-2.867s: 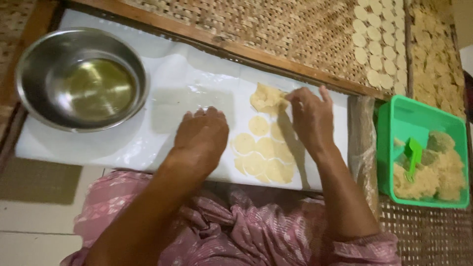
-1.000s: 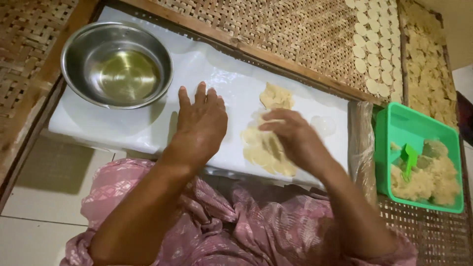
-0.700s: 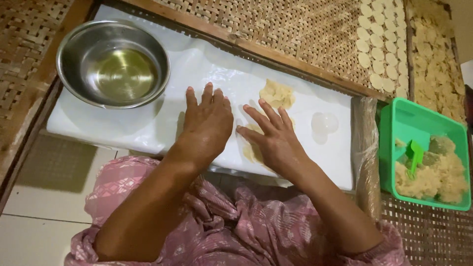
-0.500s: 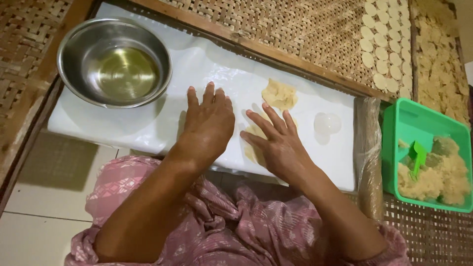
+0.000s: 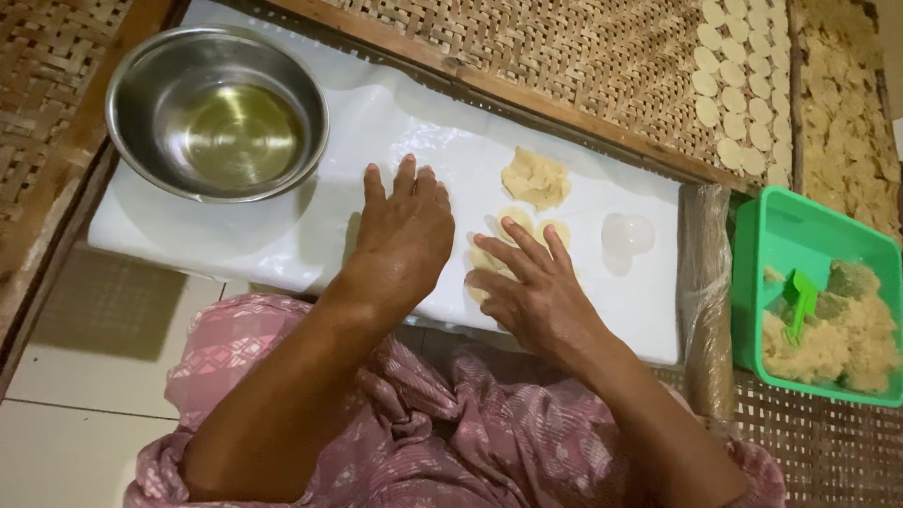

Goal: Rolling out dough and cutting it into small circular shapes using a mold.

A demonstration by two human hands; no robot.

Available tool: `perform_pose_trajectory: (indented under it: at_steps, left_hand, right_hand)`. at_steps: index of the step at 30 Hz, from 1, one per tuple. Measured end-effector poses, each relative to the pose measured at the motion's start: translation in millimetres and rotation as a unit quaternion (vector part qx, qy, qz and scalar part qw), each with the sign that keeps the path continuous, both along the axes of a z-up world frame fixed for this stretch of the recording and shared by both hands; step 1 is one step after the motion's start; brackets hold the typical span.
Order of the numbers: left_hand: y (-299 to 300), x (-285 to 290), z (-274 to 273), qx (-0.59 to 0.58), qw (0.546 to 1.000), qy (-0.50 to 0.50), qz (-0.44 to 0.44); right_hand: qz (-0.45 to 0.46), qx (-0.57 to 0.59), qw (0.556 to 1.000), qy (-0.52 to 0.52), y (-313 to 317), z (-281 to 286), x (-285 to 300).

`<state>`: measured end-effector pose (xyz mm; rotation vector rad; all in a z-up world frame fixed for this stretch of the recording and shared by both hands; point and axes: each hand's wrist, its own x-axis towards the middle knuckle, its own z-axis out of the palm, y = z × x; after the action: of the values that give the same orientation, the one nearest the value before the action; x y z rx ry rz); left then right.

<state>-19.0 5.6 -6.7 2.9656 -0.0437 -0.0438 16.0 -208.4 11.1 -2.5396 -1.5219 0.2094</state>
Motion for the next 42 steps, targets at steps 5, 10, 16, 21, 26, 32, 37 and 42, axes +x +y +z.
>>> perform_pose_trajectory:
  at_steps: [5,10,16,21,26,32,37,42]
  left_hand:
    - [-4,-2,-3,0.002,1.000,-0.027,-0.001]
    - [-4,1,1,-0.001,1.000,-0.012,0.003]
    - [0,1,6,0.028,0.998,0.041,-0.026]
    - [2,-2,-3,-0.027,1.000,0.005,-0.005]
    - [5,3,-1,-0.022,0.999,0.034,0.005]
    - [6,7,-2,0.015,0.998,0.059,0.001]
    - [5,9,3,0.023,0.996,0.086,-0.008]
    - [4,9,6,0.007,0.996,0.092,-0.018]
  right_hand:
    - [0.005,0.030,1.000,0.001,0,-4,-2]
    - [0.012,0.040,0.999,0.001,-1,-6,-3]
    - [0.014,0.112,0.991,0.073,-15,12,34]
    - [-0.198,0.199,0.959,-0.025,-24,35,90]
    - [-0.154,0.228,0.959,-0.066,-35,-28,143]
    - [-0.173,0.164,0.969,-0.070,-16,-18,133]
    - [-0.201,0.148,0.965,-0.086,-12,-7,127]
    - [-0.224,0.141,0.964,0.011,-25,0,119]
